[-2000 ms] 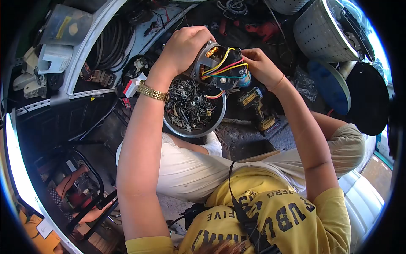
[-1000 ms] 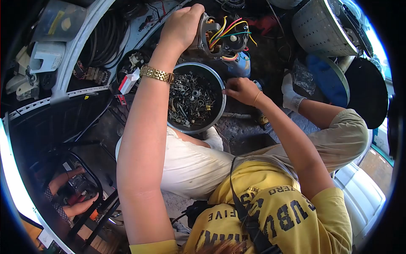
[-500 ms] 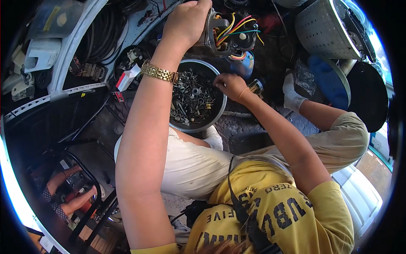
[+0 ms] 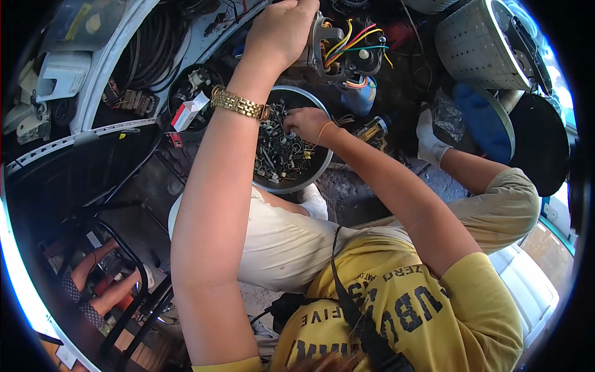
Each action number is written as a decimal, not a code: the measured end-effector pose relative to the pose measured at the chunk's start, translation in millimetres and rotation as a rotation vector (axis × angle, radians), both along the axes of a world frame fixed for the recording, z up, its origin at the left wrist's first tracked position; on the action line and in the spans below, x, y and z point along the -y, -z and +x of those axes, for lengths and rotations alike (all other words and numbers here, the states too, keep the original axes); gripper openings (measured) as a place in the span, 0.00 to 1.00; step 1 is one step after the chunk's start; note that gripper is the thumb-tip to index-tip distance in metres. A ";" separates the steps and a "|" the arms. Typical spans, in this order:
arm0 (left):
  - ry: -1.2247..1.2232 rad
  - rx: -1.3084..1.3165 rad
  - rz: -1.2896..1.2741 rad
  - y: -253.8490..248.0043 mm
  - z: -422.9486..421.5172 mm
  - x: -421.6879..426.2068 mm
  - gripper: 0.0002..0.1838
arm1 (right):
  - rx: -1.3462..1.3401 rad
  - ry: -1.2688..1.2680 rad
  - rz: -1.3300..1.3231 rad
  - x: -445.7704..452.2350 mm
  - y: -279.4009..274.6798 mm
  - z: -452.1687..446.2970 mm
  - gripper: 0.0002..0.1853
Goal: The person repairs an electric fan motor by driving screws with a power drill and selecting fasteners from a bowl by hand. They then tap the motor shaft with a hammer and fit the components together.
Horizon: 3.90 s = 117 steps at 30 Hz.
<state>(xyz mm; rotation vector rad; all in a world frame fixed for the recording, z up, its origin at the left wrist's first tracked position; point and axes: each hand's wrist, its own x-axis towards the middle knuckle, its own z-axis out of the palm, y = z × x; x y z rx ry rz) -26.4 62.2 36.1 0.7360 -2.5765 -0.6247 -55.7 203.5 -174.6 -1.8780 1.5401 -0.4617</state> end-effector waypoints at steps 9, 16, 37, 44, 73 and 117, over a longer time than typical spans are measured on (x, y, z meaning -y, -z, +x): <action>-0.112 0.026 0.221 -7.7 -2.3 -3.5 0.15 | -0.236 -0.229 0.035 -15.7 5.1 -0.3 0.16; -0.026 0.059 0.034 -12.7 -4.5 -4.0 0.17 | -0.252 -0.266 0.025 -12.7 2.9 1.6 0.15; -0.185 -0.109 0.464 13.1 0.5 5.8 0.25 | -0.132 0.315 -0.016 -49.8 5.4 40.1 0.05; -0.166 -0.146 0.441 17.5 -1.0 8.5 0.24 | -0.268 0.271 0.088 -33.4 -4.0 46.8 0.06; 0.074 -0.178 0.671 -8.0 23.9 -16.2 0.20 | 0.519 0.525 0.010 -131.3 -112.4 -103.3 0.03; 0.105 -0.026 0.608 -31.3 30.4 -97.3 0.26 | 1.021 0.471 -0.126 -66.4 -155.5 -104.2 0.05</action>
